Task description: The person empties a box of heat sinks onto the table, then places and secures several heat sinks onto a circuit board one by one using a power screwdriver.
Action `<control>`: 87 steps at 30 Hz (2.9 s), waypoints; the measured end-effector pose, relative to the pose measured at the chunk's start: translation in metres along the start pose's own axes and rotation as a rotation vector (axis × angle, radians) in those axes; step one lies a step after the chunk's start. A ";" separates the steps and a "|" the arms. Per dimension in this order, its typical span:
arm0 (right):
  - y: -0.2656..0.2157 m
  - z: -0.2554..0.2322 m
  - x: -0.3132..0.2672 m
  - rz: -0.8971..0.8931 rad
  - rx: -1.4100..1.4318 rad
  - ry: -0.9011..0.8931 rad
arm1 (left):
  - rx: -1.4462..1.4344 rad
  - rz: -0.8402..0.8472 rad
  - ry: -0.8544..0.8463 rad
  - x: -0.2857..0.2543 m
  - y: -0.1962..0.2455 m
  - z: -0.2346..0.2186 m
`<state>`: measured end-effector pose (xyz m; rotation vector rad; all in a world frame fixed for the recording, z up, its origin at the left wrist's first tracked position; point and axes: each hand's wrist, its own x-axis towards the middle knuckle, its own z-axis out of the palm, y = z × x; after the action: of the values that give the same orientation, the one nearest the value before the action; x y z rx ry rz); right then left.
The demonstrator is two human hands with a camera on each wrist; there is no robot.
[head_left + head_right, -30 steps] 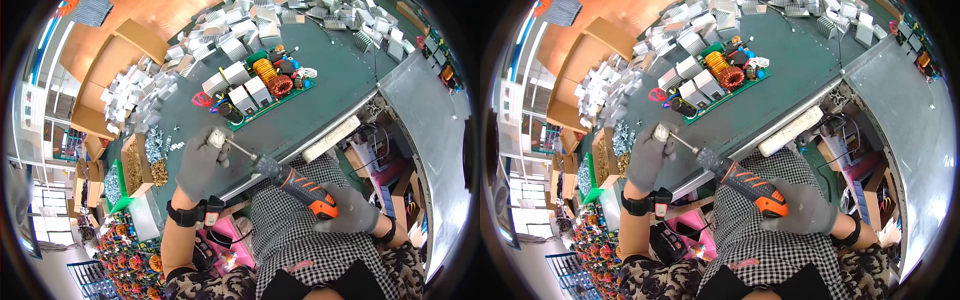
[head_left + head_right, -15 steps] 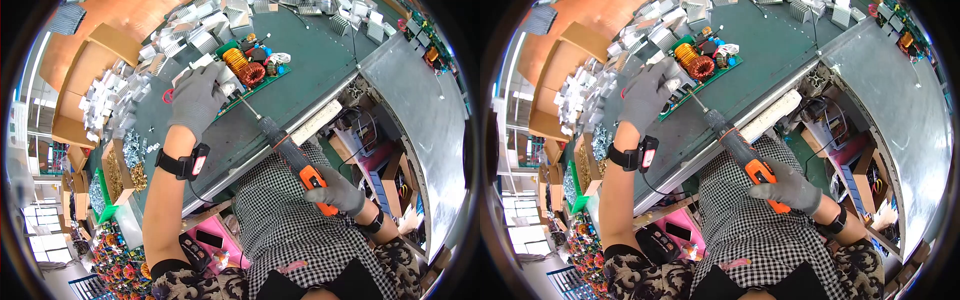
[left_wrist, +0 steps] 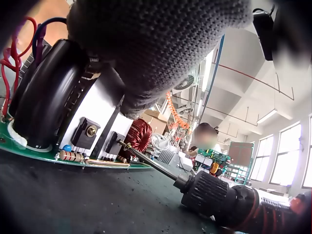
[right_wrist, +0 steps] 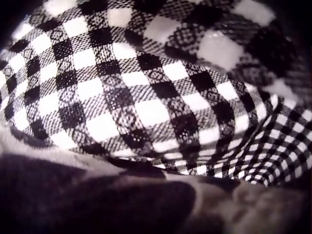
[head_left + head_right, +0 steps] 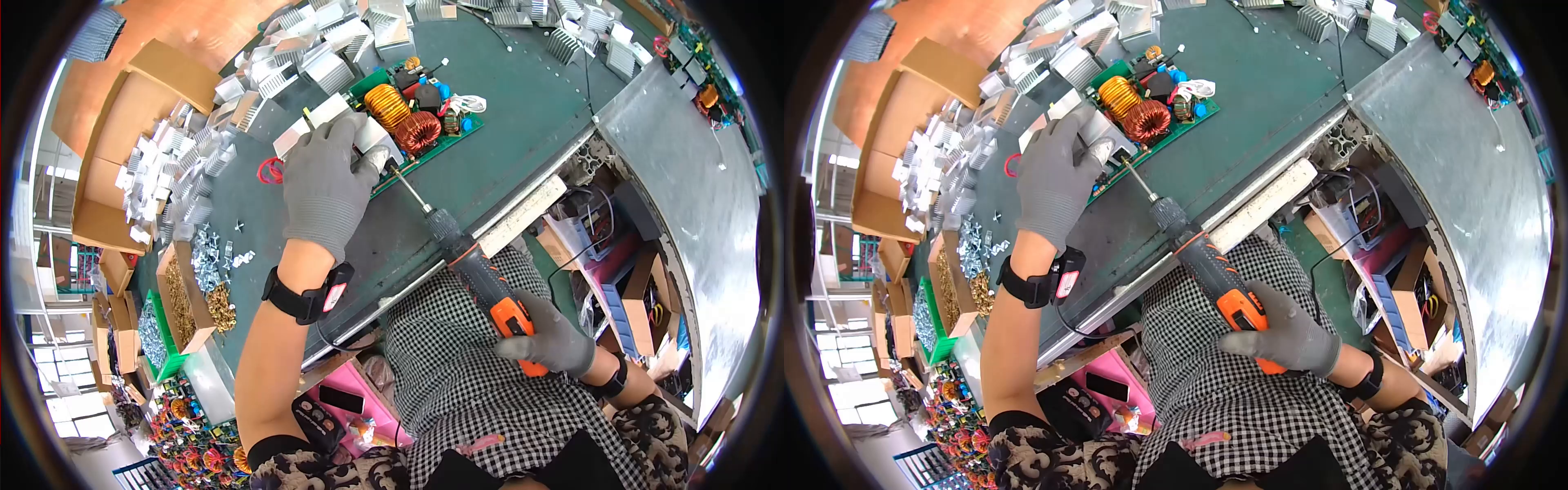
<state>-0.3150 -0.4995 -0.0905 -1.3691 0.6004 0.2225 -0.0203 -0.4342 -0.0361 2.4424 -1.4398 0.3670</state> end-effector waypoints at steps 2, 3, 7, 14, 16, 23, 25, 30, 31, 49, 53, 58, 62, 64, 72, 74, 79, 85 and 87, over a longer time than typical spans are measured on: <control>-0.003 -0.002 0.000 0.067 0.229 -0.091 | -0.039 -0.014 -0.031 0.002 -0.002 -0.002; -0.005 -0.001 0.000 0.069 0.227 -0.090 | -0.073 -0.030 -0.064 0.003 -0.002 -0.003; 0.000 0.006 0.003 0.030 0.175 -0.032 | -0.149 -0.067 -0.131 0.006 0.000 -0.011; 0.003 0.001 0.006 0.038 -0.041 0.006 | -0.164 -0.042 -0.064 0.005 0.000 -0.011; 0.004 0.000 0.005 0.036 -0.039 -0.006 | -0.201 -0.072 -0.062 0.005 0.001 -0.013; 0.007 -0.007 0.005 0.086 0.005 -0.070 | -0.186 0.030 -0.062 0.007 -0.008 -0.009; 0.002 -0.007 0.003 0.127 0.091 -0.086 | -0.192 0.023 -0.087 0.008 -0.008 -0.011; -0.010 -0.011 -0.005 0.138 0.062 -0.077 | -0.224 0.030 -0.084 0.006 -0.010 -0.007; -0.013 -0.012 -0.006 0.137 -0.026 -0.051 | -0.220 0.065 -0.043 0.005 -0.011 -0.005; -0.034 0.007 -0.015 0.041 0.284 -0.157 | -0.147 0.113 -0.099 0.012 -0.017 -0.006; -0.032 0.007 -0.015 0.037 0.301 -0.197 | -0.131 0.110 -0.127 0.013 -0.012 -0.010; -0.028 0.007 -0.016 -0.002 0.328 -0.189 | -0.094 0.105 -0.121 0.011 -0.009 -0.011; -0.033 0.012 -0.015 0.018 0.328 -0.183 | -0.082 0.080 -0.122 0.010 -0.008 -0.012; -0.031 0.012 -0.013 0.003 0.330 -0.176 | -0.080 0.077 -0.124 0.009 -0.007 -0.011; -0.027 0.010 -0.010 -0.068 0.352 -0.187 | -0.070 0.030 -0.202 0.013 -0.005 -0.014; -0.026 0.009 -0.010 -0.061 0.353 -0.225 | -0.068 0.024 -0.232 0.014 -0.005 -0.016; -0.022 0.011 -0.010 -0.083 0.416 -0.219 | -0.096 0.036 -0.186 0.013 -0.007 -0.013; -0.018 -0.001 -0.016 -0.125 0.332 -0.279 | -0.031 0.008 -0.167 0.011 -0.005 -0.010; -0.018 -0.013 -0.029 -0.112 0.247 -0.257 | -0.051 0.042 -0.172 0.008 -0.008 -0.012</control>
<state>-0.3332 -0.5098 -0.0610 -1.1100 0.3231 0.2220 -0.0104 -0.4323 -0.0226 2.4566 -1.5507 0.1296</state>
